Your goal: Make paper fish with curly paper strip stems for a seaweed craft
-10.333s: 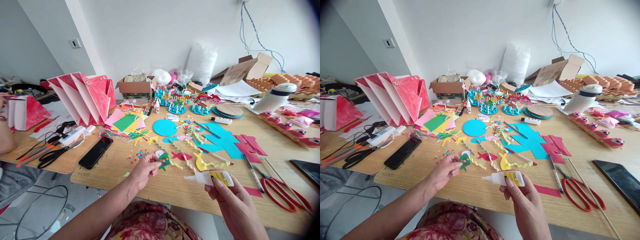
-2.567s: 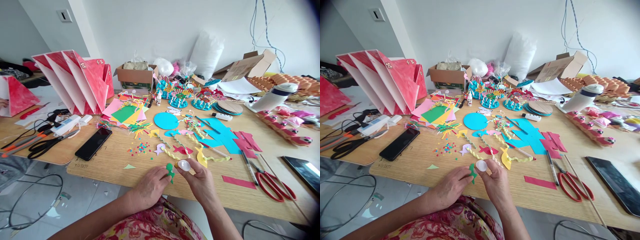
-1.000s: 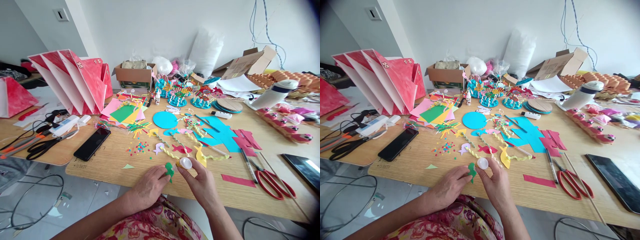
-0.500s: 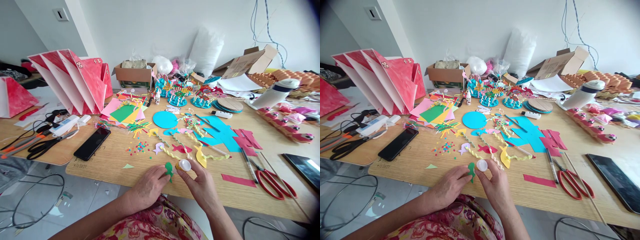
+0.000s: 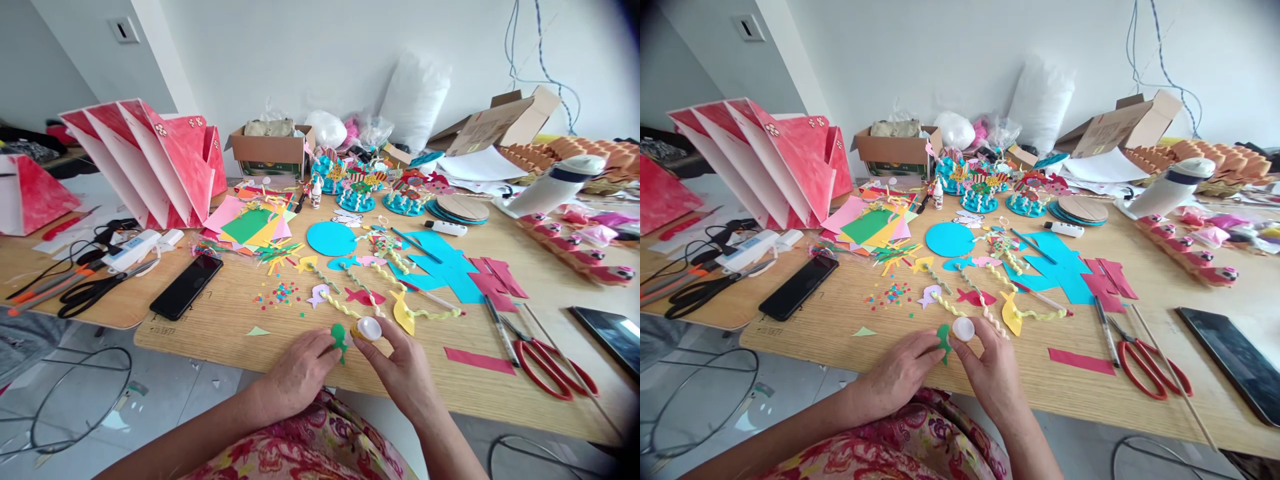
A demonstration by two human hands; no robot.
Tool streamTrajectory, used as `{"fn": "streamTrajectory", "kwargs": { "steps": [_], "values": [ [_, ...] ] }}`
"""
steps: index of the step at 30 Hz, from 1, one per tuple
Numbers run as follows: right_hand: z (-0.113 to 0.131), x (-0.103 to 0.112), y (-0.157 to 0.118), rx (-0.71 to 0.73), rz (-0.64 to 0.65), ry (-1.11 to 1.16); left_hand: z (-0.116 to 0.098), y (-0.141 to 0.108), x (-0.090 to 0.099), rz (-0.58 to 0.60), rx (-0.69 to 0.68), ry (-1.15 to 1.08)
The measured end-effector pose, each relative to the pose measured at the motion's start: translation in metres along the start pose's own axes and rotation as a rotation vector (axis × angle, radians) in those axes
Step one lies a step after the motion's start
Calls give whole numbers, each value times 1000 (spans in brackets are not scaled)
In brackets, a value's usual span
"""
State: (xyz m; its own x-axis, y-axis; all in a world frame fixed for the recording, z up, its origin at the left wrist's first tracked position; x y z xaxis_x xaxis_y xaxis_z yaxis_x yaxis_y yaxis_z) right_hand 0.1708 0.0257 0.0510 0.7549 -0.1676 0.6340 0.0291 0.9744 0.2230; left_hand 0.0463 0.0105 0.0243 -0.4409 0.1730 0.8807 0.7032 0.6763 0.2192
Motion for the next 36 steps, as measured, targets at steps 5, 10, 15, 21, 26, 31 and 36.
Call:
{"fn": "streamTrajectory", "kwargs": {
  "steps": [5,10,15,21,26,31,36],
  "values": [
    [1,0,2,-5,-6,-9,0,-1,-2,-11,-16,15],
    [0,1,1,-3,13,-13,1,-1,-3,-4,-12,29],
    [-3,3,4,-26,-20,-28,0,-1,-2,-4,-19,29],
    [-1,0,1,-7,19,-15,1,0,-2,16,0,-7],
    [-6,0,4,-46,-6,-10,1,0,-2,25,-5,-18],
    [-17,-3,4,-119,6,186,1,-2,-3,21,-8,-6],
    [-52,8,-4,-354,-206,868,2,-1,-3,23,2,47]
  ]
}}
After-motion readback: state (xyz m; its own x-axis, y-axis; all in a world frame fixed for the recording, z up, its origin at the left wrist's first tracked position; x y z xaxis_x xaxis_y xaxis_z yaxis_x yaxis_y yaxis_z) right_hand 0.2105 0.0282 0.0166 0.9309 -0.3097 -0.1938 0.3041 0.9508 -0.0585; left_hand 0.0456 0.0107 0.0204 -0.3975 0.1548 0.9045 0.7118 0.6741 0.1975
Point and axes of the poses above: each hand's wrist, its own y-axis towards the middle knuckle, its own x-axis out of the back of the hand, z = x × y, the point moved 8 cm from there along y, towards the middle knuckle
